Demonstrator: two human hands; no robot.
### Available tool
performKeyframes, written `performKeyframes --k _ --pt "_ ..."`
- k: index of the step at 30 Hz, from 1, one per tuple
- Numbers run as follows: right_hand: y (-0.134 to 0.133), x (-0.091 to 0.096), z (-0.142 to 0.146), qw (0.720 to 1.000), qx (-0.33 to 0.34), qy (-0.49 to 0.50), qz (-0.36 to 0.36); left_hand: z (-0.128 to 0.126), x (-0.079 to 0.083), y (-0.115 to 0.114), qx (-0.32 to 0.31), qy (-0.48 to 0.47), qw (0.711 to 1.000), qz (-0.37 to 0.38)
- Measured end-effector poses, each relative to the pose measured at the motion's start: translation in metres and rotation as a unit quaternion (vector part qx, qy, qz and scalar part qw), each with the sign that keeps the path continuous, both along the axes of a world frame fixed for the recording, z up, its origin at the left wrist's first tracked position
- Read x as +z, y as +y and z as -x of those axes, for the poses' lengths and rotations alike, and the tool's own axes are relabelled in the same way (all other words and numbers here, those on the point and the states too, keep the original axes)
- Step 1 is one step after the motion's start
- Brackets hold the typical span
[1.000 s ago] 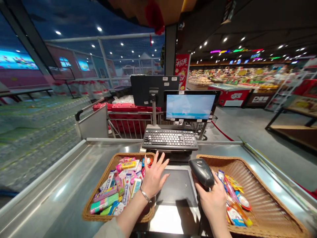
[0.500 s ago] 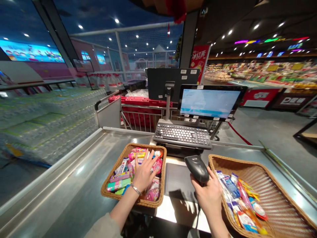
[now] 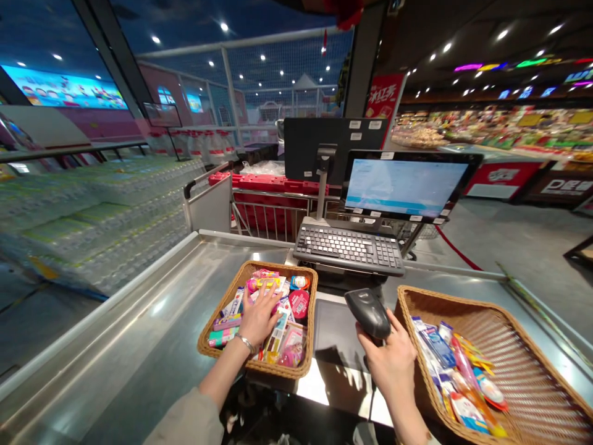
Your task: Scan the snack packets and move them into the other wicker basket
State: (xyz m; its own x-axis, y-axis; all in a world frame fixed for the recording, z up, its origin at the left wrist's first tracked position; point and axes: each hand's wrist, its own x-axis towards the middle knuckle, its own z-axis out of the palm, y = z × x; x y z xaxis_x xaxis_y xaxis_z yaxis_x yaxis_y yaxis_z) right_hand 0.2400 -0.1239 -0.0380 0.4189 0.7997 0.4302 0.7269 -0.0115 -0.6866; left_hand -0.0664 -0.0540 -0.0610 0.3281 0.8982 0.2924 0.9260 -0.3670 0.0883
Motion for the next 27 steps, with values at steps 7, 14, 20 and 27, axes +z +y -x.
performKeyframes --k 7,14,20,27 --pt "-0.001 0.001 0.005 1.000 0.004 0.006 0.010 -0.002 -0.008 0.016 -0.015 0.021 0.999 0.044" --pt "-0.001 -0.003 -0.001 1.000 0.001 0.003 0.016 -0.004 -0.013 0.025 -0.028 0.027 0.995 0.094" --pt "0.001 -0.005 -0.001 1.000 0.008 0.005 0.002 -0.008 -0.005 0.021 -0.041 0.007 0.991 0.124" --pt "0.005 -0.006 0.002 1.000 0.013 0.017 0.003 -0.005 0.020 0.018 -0.026 -0.002 0.993 0.117"
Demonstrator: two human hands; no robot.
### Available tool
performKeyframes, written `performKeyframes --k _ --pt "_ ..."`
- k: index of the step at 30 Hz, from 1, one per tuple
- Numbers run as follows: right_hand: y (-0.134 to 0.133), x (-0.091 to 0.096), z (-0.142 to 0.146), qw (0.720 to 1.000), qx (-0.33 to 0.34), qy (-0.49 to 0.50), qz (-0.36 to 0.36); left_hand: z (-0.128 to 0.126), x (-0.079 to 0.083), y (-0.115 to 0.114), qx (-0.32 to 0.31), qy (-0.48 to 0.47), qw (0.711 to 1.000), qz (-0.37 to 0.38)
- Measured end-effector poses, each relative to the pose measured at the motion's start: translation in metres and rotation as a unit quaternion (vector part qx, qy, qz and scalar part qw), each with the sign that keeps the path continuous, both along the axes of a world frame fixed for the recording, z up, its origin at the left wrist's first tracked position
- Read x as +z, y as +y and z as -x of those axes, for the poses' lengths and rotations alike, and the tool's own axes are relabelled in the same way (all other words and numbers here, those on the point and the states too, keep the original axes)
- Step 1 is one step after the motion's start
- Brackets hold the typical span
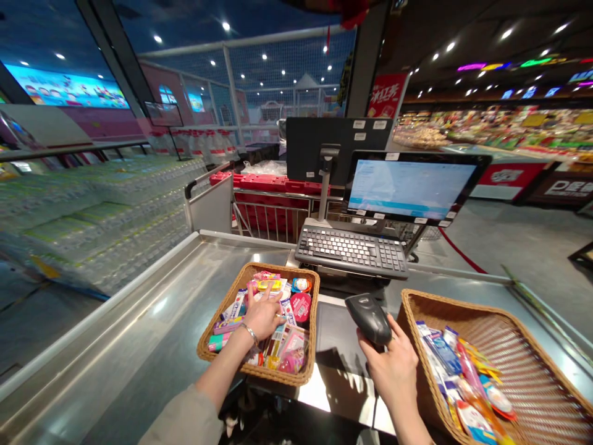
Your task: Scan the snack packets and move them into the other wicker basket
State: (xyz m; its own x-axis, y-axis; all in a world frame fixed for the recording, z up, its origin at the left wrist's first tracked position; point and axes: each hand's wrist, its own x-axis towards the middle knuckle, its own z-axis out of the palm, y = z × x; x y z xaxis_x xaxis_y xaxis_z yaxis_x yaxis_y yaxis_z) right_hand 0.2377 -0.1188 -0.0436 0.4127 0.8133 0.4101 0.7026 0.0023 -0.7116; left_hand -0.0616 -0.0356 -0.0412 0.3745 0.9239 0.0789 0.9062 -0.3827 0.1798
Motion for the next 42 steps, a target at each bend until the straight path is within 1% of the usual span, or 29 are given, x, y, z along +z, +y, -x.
performKeyframes --k 2,6,8,10,12,14,17,18,20,22,24,28,31,33,36,38,40,42 --pt "0.001 0.000 0.001 1.000 0.001 0.005 0.000 0.005 0.008 0.002 0.023 -0.010 0.999 -0.020" --pt "0.002 0.000 0.004 1.000 0.001 0.011 0.000 0.013 0.024 0.009 0.093 -0.052 0.992 -0.066" --pt "0.003 0.000 0.005 1.000 0.001 0.012 0.000 0.014 0.028 0.014 0.126 -0.082 0.985 -0.083" --pt "0.004 0.001 0.006 1.000 0.003 0.015 0.001 0.011 0.028 0.018 0.159 -0.111 0.977 -0.094" --pt "0.005 0.002 0.007 1.000 0.004 0.018 0.005 0.006 0.022 0.021 0.194 -0.134 0.967 -0.098" --pt "0.005 0.002 0.007 1.000 0.004 0.019 0.008 0.000 0.011 0.023 0.231 -0.154 0.955 -0.103" --pt "0.005 0.002 0.007 1.000 0.007 0.014 0.000 -0.009 -0.007 0.025 0.273 -0.185 0.933 -0.143" --pt "0.005 0.002 0.006 1.000 0.007 0.011 -0.002 -0.011 -0.011 0.025 0.288 -0.187 0.928 -0.145" --pt "0.005 0.001 0.006 1.000 0.003 0.009 -0.001 -0.015 -0.017 0.025 0.316 -0.179 0.923 -0.130" --pt "0.004 0.001 0.007 1.000 -0.003 0.010 0.005 -0.017 -0.021 0.023 0.330 -0.159 0.923 -0.117" --pt "0.004 0.002 0.007 1.000 -0.005 0.010 0.007 -0.016 -0.023 0.021 0.324 -0.132 0.928 -0.128" --pt "0.004 0.004 0.008 1.000 0.001 0.012 0.004 -0.007 -0.029 0.016 0.288 -0.062 0.942 -0.159" --pt "0.005 0.004 0.008 1.000 -0.001 0.017 0.006 0.002 -0.031 0.014 0.266 -0.014 0.953 -0.146" --pt "0.005 0.003 0.008 1.000 0.000 0.017 0.005 0.008 -0.031 0.014 0.238 0.007 0.962 -0.133" --pt "0.006 0.002 0.008 1.000 0.001 0.016 0.007 0.019 -0.024 0.019 0.170 0.033 0.978 -0.116" --pt "0.006 0.001 0.008 1.000 0.002 0.016 0.003 0.028 -0.018 0.026 0.105 0.054 0.988 -0.102" --pt "0.007 0.001 0.008 1.000 0.003 0.015 -0.002 0.036 -0.011 0.034 0.044 0.075 0.992 -0.096" --pt "0.007 0.001 0.009 1.000 0.003 0.013 -0.003 0.041 -0.006 0.042 0.004 0.092 0.992 -0.085"
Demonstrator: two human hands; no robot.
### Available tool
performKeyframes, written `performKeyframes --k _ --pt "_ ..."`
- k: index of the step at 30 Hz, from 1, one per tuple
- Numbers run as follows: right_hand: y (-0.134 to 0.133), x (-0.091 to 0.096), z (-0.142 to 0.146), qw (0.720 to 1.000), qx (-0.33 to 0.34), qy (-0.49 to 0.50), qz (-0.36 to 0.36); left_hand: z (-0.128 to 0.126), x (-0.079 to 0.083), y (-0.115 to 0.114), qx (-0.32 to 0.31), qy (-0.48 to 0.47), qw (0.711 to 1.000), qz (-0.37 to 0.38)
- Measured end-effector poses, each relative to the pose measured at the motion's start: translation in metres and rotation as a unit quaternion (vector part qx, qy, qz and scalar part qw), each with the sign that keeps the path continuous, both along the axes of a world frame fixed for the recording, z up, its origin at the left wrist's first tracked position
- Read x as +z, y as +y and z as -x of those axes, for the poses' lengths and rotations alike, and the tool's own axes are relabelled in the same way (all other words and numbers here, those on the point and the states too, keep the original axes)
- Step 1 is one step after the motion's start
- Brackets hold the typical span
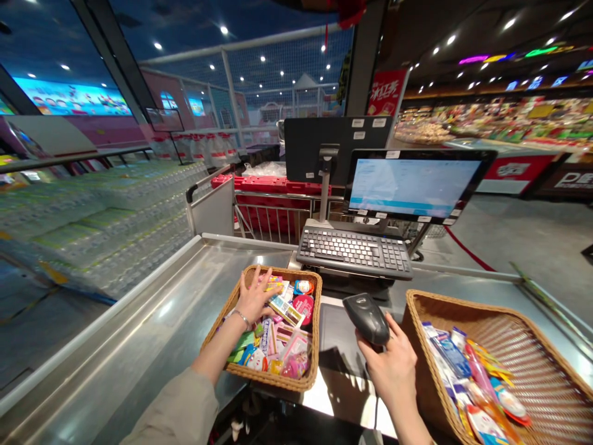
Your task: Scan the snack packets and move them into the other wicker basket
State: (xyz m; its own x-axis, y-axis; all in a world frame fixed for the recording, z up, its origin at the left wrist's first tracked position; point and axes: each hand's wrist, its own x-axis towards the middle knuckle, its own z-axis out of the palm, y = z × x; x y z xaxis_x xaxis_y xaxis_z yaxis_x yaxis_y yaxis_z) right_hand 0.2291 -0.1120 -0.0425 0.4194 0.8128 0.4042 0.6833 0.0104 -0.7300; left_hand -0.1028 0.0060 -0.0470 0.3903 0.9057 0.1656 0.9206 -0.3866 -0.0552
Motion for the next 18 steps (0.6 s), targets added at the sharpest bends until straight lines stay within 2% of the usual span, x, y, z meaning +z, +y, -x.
performKeyframes --k 8,18 --pt "-0.001 0.003 0.001 1.000 -0.004 -0.006 0.007 0.000 0.007 0.020 -0.075 0.057 0.994 0.048" --pt "0.000 0.003 0.000 0.999 -0.009 -0.043 -0.008 0.004 -0.008 0.025 -0.132 0.034 0.991 -0.019"
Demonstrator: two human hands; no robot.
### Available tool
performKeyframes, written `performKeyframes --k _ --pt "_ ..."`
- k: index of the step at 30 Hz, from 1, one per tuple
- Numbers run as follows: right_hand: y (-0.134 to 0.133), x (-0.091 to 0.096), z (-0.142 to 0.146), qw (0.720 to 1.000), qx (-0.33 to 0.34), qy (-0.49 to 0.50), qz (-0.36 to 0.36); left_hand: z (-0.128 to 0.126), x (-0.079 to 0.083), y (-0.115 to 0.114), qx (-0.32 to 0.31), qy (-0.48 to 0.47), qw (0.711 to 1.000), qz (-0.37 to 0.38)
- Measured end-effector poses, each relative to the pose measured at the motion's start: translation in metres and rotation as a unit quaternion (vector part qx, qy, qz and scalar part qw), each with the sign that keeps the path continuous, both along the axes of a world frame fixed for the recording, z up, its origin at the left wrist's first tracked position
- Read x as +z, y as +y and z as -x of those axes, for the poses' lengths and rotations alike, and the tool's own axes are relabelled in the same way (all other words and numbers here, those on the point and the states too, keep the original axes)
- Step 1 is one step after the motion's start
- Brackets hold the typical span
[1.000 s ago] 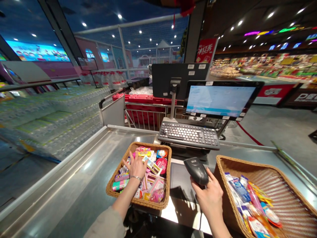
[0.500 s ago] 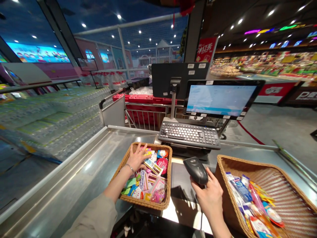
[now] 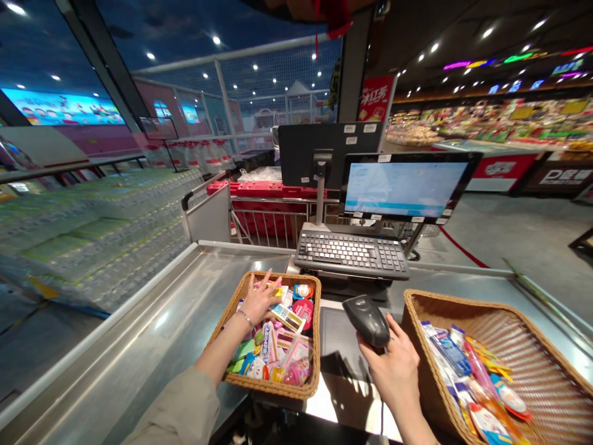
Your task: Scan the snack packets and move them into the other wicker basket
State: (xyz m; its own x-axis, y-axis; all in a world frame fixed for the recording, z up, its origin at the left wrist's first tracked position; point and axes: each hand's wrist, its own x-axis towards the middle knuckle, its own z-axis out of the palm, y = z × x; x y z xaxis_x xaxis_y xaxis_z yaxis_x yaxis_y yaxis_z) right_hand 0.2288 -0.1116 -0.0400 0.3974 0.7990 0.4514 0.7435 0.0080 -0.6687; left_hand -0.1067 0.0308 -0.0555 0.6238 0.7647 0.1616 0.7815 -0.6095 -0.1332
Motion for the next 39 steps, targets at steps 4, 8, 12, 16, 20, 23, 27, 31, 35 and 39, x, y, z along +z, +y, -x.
performKeyframes --k 4,8,12,16,20,23,27,31,35,39 --pt "0.001 0.001 0.002 1.000 0.001 -0.019 -0.011 0.001 0.006 -0.003 -0.013 -0.003 1.000 -0.028" --pt "0.001 0.005 0.005 0.999 0.012 -0.039 -0.022 0.001 0.019 -0.006 -0.015 -0.003 0.998 -0.058" --pt "0.002 0.008 0.007 0.998 0.029 -0.053 -0.037 0.000 0.034 -0.007 0.000 -0.014 0.997 -0.073" --pt "0.003 0.008 0.008 0.995 0.038 -0.074 -0.048 -0.005 0.049 -0.008 0.012 -0.037 0.994 -0.102" --pt "0.004 0.006 0.008 0.992 0.044 -0.098 -0.065 -0.015 0.062 -0.008 0.014 -0.062 0.989 -0.135" --pt "0.005 0.005 0.008 0.989 0.043 -0.115 -0.077 -0.026 0.069 -0.009 0.010 -0.079 0.985 -0.153" --pt "0.006 0.007 0.009 0.986 0.043 -0.137 -0.083 -0.040 0.071 -0.009 0.008 -0.098 0.979 -0.177" --pt "0.006 0.010 0.008 0.984 0.042 -0.156 -0.072 -0.051 0.067 -0.006 0.002 -0.107 0.974 -0.199" --pt "0.008 0.015 0.007 0.982 0.051 -0.174 -0.049 -0.061 0.065 -0.004 -0.005 -0.114 0.973 -0.202" --pt "0.008 0.021 0.009 0.981 0.048 -0.183 -0.044 -0.070 0.066 -0.004 -0.007 -0.118 0.973 -0.198"
